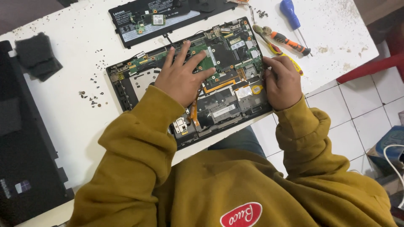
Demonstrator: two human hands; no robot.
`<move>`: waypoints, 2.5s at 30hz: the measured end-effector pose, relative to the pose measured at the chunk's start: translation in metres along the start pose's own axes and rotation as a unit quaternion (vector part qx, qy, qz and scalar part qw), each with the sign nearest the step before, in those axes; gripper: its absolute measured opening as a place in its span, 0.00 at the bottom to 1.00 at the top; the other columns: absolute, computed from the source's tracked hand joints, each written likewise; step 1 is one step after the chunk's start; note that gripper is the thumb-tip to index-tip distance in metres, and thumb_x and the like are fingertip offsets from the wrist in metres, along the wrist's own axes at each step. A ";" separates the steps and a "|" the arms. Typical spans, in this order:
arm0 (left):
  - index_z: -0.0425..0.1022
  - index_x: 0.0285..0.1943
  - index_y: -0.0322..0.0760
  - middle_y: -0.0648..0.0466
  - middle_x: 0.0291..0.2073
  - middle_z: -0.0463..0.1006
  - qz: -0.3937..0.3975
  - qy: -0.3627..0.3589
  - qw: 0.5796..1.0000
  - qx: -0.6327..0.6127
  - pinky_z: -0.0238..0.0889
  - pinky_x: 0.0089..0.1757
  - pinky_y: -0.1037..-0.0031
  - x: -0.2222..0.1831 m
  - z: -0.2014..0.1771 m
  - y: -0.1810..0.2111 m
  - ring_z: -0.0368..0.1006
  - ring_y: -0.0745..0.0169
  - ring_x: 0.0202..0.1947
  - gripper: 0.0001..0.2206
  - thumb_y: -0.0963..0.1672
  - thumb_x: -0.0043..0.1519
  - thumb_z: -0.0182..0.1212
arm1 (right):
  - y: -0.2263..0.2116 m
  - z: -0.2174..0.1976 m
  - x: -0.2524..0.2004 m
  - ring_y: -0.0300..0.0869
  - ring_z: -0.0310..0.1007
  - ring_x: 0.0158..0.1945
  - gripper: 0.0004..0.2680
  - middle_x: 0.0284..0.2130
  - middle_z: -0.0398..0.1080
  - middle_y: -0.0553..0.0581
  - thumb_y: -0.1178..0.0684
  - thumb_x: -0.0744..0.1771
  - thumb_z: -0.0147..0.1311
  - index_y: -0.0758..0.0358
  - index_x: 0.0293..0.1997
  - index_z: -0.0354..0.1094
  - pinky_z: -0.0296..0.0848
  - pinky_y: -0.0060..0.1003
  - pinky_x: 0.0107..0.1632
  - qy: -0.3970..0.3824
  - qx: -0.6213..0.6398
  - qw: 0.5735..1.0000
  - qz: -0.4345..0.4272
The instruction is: Installing a motherboard into a laptop chassis and connecting internal ribbon cables
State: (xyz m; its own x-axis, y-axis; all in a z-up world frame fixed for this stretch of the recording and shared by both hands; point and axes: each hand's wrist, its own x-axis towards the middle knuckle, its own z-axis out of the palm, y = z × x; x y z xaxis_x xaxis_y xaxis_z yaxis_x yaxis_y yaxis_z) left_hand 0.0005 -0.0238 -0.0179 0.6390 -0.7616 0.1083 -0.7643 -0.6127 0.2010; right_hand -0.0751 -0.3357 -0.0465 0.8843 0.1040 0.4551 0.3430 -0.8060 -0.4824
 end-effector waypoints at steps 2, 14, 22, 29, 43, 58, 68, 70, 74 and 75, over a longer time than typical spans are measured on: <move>0.71 0.68 0.60 0.50 0.72 0.60 -0.014 -0.031 0.999 0.016 0.39 0.65 0.33 -0.001 -0.005 0.001 0.42 0.29 0.74 0.19 0.44 0.68 0.51 | 0.002 -0.004 0.002 0.62 0.71 0.51 0.12 0.46 0.70 0.68 0.67 0.68 0.50 0.75 0.57 0.73 0.71 0.53 0.55 -0.007 0.000 1.000 0.009; 0.64 0.74 0.50 0.56 0.74 0.59 -0.051 -0.028 0.998 0.024 0.44 0.66 0.40 -0.002 0.004 -0.001 0.47 0.41 0.75 0.19 0.49 0.73 0.44 | -0.063 0.041 0.053 0.64 0.67 0.64 0.14 0.57 0.70 0.69 0.58 0.68 0.57 0.67 0.61 0.72 0.69 0.58 0.60 -0.076 -0.094 0.974 -0.190; 0.77 0.60 0.38 0.48 0.61 0.73 -0.047 0.105 0.993 -0.012 0.58 0.63 0.47 -0.015 0.001 -0.034 0.61 0.41 0.68 0.12 0.43 0.70 0.54 | -0.067 0.060 0.058 0.55 0.69 0.66 0.14 0.60 0.70 0.58 0.49 0.68 0.58 0.57 0.61 0.73 0.73 0.57 0.58 -0.126 -0.185 0.956 -0.190; 0.80 0.58 0.42 0.53 0.57 0.75 -0.149 0.011 0.987 0.055 0.59 0.60 0.54 -0.034 -0.013 -0.046 0.64 0.51 0.64 0.12 0.47 0.69 0.57 | -0.075 0.055 0.060 0.56 0.69 0.66 0.14 0.59 0.71 0.59 0.51 0.68 0.57 0.58 0.61 0.72 0.73 0.58 0.58 -0.160 -0.205 0.950 -0.174; 0.73 0.64 0.32 0.48 0.62 0.67 -0.184 -0.077 0.980 0.011 0.56 0.61 0.51 -0.026 -0.035 -0.024 0.59 0.49 0.64 0.32 0.56 0.59 0.69 | -0.071 0.063 0.104 0.52 0.78 0.51 0.10 0.48 0.73 0.54 0.47 0.68 0.58 0.56 0.51 0.75 0.78 0.45 0.45 -0.103 -0.223 0.935 -0.257; 0.77 0.53 0.39 0.52 0.58 0.71 -0.180 0.015 0.979 0.091 0.56 0.51 0.48 -0.023 -0.001 -0.037 0.61 0.52 0.59 0.36 0.64 0.47 0.73 | -0.100 0.144 0.198 0.55 0.69 0.47 0.05 0.42 0.77 0.58 0.59 0.67 0.56 0.58 0.43 0.77 0.69 0.50 0.52 -0.280 -0.072 0.943 -0.167; 0.77 0.55 0.38 0.52 0.63 0.69 -0.185 -0.030 0.980 0.062 0.52 0.53 0.41 -0.023 -0.017 -0.032 0.60 0.51 0.61 0.36 0.64 0.50 0.70 | -0.089 0.117 0.205 0.44 0.73 0.39 0.01 0.34 0.75 0.52 0.57 0.68 0.60 0.56 0.40 0.73 0.73 0.41 0.44 -0.256 0.052 0.965 0.008; 0.79 0.54 0.39 0.52 0.63 0.70 -0.177 -0.016 0.981 0.075 0.53 0.54 0.38 -0.024 -0.017 -0.031 0.61 0.51 0.61 0.35 0.64 0.50 0.70 | -0.089 0.112 0.207 0.43 0.73 0.39 0.01 0.35 0.75 0.52 0.56 0.68 0.61 0.56 0.40 0.73 0.73 0.41 0.44 -0.249 0.058 0.967 0.011; 0.83 0.51 0.43 0.55 0.67 0.67 -0.163 -0.041 0.983 0.078 0.53 0.56 0.40 -0.024 -0.021 -0.028 0.58 0.51 0.63 0.31 0.64 0.52 0.68 | -0.092 0.106 0.205 0.38 0.74 0.29 0.03 0.29 0.76 0.51 0.58 0.68 0.59 0.58 0.39 0.70 0.74 0.37 0.37 -0.241 0.111 0.962 0.068; 0.83 0.50 0.43 0.54 0.67 0.68 -0.164 -0.058 0.982 0.069 0.54 0.57 0.42 -0.024 -0.023 -0.028 0.57 0.50 0.64 0.31 0.64 0.53 0.67 | -0.090 0.106 0.204 0.38 0.74 0.27 0.03 0.28 0.76 0.53 0.60 0.69 0.58 0.59 0.39 0.67 0.74 0.37 0.35 -0.227 0.140 0.962 0.068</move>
State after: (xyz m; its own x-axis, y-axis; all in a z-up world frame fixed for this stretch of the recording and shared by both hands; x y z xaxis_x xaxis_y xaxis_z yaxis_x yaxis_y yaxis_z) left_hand 0.0083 0.0163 -0.0038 0.8449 -0.5322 -0.0536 -0.5284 -0.8460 0.0709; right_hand 0.1078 -0.1798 0.0107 0.9523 0.3036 0.0319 0.2310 -0.6482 -0.7256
